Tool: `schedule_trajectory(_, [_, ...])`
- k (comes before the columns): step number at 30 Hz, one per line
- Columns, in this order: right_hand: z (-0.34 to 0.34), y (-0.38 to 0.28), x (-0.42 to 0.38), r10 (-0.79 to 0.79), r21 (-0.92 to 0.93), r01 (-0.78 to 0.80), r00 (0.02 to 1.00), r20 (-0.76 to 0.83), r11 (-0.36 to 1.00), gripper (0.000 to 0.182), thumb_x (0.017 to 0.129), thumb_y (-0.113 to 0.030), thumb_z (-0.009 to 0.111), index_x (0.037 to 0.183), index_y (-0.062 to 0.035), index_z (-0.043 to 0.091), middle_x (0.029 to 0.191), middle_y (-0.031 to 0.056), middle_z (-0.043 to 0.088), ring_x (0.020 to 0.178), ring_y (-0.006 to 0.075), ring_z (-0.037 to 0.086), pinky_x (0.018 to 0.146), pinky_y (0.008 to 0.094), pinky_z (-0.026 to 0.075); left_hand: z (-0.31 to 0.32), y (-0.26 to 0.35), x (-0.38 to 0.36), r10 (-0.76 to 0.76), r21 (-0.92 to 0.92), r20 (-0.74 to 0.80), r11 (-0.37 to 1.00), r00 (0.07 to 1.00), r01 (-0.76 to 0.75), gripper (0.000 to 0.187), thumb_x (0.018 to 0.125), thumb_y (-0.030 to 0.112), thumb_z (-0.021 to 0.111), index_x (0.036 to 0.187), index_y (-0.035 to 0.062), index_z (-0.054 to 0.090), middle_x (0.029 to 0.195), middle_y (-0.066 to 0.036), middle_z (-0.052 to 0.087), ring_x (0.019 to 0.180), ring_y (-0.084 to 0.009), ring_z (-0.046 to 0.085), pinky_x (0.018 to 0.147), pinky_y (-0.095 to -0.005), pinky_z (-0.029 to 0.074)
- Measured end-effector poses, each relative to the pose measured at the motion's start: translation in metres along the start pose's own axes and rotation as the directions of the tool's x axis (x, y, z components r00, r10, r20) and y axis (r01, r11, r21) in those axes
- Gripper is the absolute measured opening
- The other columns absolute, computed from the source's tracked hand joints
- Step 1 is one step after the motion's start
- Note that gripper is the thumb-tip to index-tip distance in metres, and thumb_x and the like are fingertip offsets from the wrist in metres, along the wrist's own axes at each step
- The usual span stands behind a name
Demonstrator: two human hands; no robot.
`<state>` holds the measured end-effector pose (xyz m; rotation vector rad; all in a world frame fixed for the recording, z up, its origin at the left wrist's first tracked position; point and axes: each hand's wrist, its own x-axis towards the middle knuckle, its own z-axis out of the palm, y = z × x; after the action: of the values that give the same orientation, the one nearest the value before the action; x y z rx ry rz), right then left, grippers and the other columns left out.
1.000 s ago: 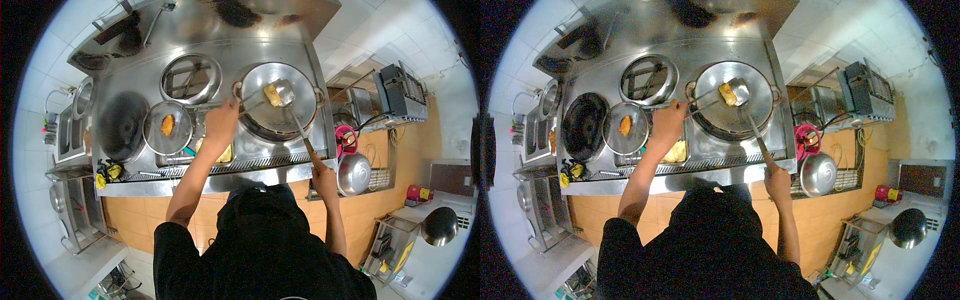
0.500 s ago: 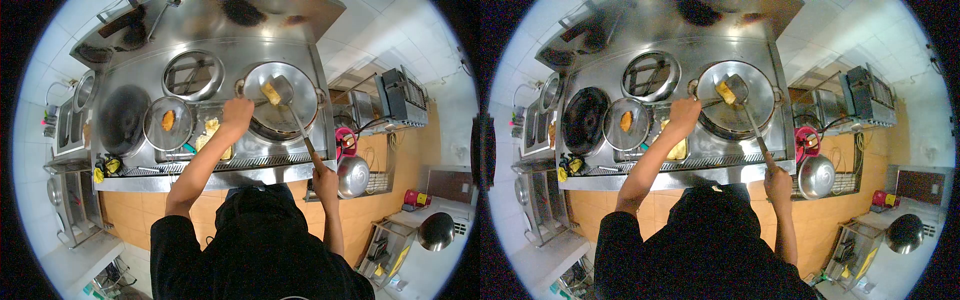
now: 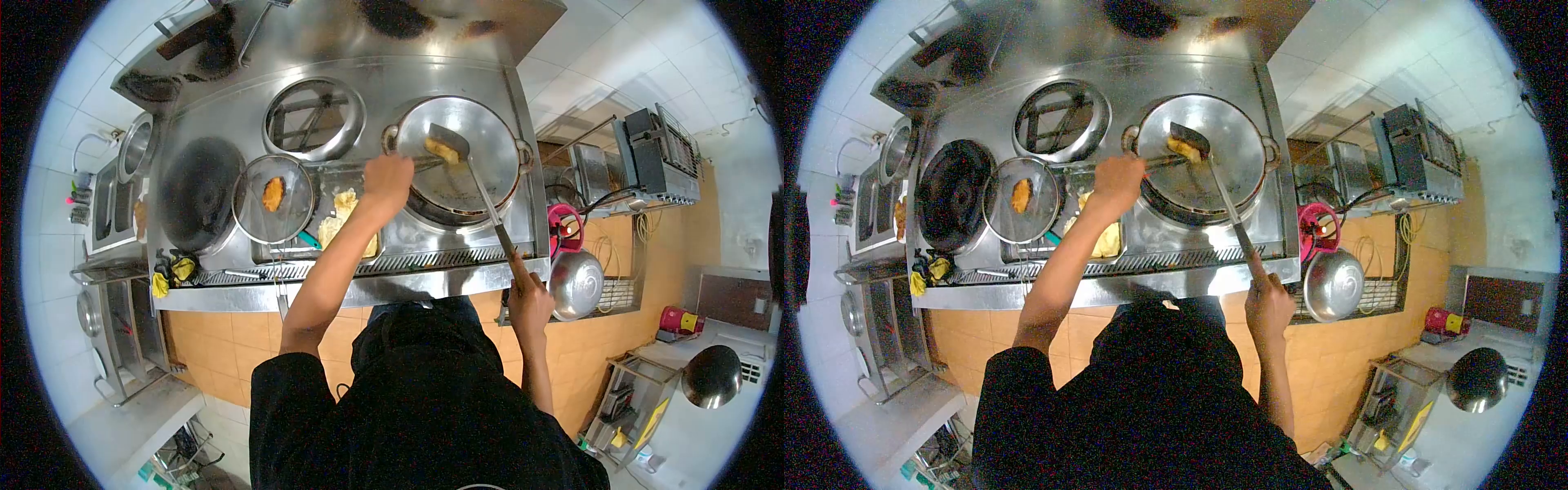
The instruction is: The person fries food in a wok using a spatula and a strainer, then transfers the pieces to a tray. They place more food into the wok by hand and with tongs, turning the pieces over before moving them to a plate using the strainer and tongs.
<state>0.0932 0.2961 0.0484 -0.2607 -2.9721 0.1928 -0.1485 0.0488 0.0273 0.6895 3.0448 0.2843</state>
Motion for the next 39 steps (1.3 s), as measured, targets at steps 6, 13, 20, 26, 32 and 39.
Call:
schedule_trajectory(6, [-0.002, -0.003, -0.008, 0.033, 0.017, -0.033, 0.999, -0.021, 0.999, 0.056, 0.078, -0.005, 0.065, 0.13, -0.0248, 0.06, 0.071, 0.0079, 0.059, 0.058, 0.0289, 0.06, 0.048, 0.041, 0.046, 0.0, 0.0, 0.002, -0.013, -0.091, 0.018, 0.996, 1.0, 0.014, 0.012, 0.076, 0.004, 0.062, 0.086, 0.0032, 0.069, 0.089, -0.02, 0.068, 0.083, -0.0371, 0.068, 0.069, -0.0469, 0.055])
schedule_trajectory(13, [0.001, -0.003, -0.01, 0.081, 0.014, -0.08, 0.996, -0.033, 0.997, 0.052, 0.078, -0.006, 0.066, 0.127, -0.0239, 0.063, 0.073, 0.0065, 0.058, 0.061, 0.0281, 0.06, 0.05, 0.0416, 0.046, -0.004, 0.001, 0.002, -0.03, -0.095, 0.07, 0.995, 0.997, 0.037, 0.009, 0.078, 0.009, 0.066, 0.086, 0.0046, 0.071, 0.09, -0.018, 0.069, 0.085, -0.0351, 0.068, 0.071, -0.0441, 0.054])
schedule_trajectory(20, [0.0, -0.002, -0.008, 0.112, 0.013, -0.112, 0.994, -0.004, 0.994, 0.053, 0.079, -0.006, 0.067, 0.128, -0.0251, 0.062, 0.075, 0.007, 0.06, 0.064, 0.0291, 0.061, 0.054, 0.0407, 0.047, -0.024, 0.004, 0.001, -0.05, -0.088, 0.209, 0.994, 0.977, 0.07, 0.014, 0.076, 0.01, 0.07, 0.087, 0.0024, 0.071, 0.092, -0.02, 0.069, 0.089, -0.0367, 0.067, 0.075, -0.0445, 0.054])
schedule_trajectory(26, [0.012, 0.009, -0.01, 0.068, -0.012, -0.069, 0.996, -0.057, 0.998, 0.054, 0.078, -0.009, 0.068, 0.129, -0.0259, 0.061, 0.073, 0.0054, 0.058, 0.058, 0.0265, 0.059, 0.047, 0.0399, 0.046, -0.044, 0.006, -0.009, -0.056, -0.147, 0.256, 0.985, 0.965, 0.096, 0.021, 0.072, 0.004, 0.065, 0.092, 0.0018, 0.069, 0.094, -0.022, 0.068, 0.093, -0.0387, 0.066, 0.078, -0.0498, 0.053])
schedule_trajectory(32, [0.007, 0.015, -0.01, 0.146, 0.011, -0.146, 0.988, -0.04, 0.989, 0.052, 0.079, -0.012, 0.069, 0.129, -0.025, 0.06, 0.077, 0.0083, 0.059, 0.063, 0.0318, 0.062, 0.053, 0.044, 0.048, -0.064, -0.006, -0.024, -0.039, -0.164, 0.256, 0.983, 0.966, 0.083, 0.031, 0.07, 0.007, 0.069, 0.101, 0.0036, 0.069, 0.097, -0.022, 0.067, 0.094, -0.0394, 0.065, 0.082, -0.0467, 0.052])
schedule_trajectory(39, [-0.007, 0.021, -0.011, 0.199, 0.315, -0.224, 0.974, 0.11, 0.922, 0.049, 0.08, -0.011, 0.068, 0.129, -0.0163, 0.06, 0.089, 0.0165, 0.068, 0.073, 0.0372, 0.065, 0.063, 0.0446, 0.051, -0.093, -0.037, -0.046, -0.163, -0.37, 0.095, 0.91, 0.982, 0.187, 0.053, 0.068, 0.019, 0.079, 0.118, 0.0056, 0.063, 0.11, -0.02, 0.066, 0.102, -0.0366, 0.063, 0.088, -0.0421, 0.049])
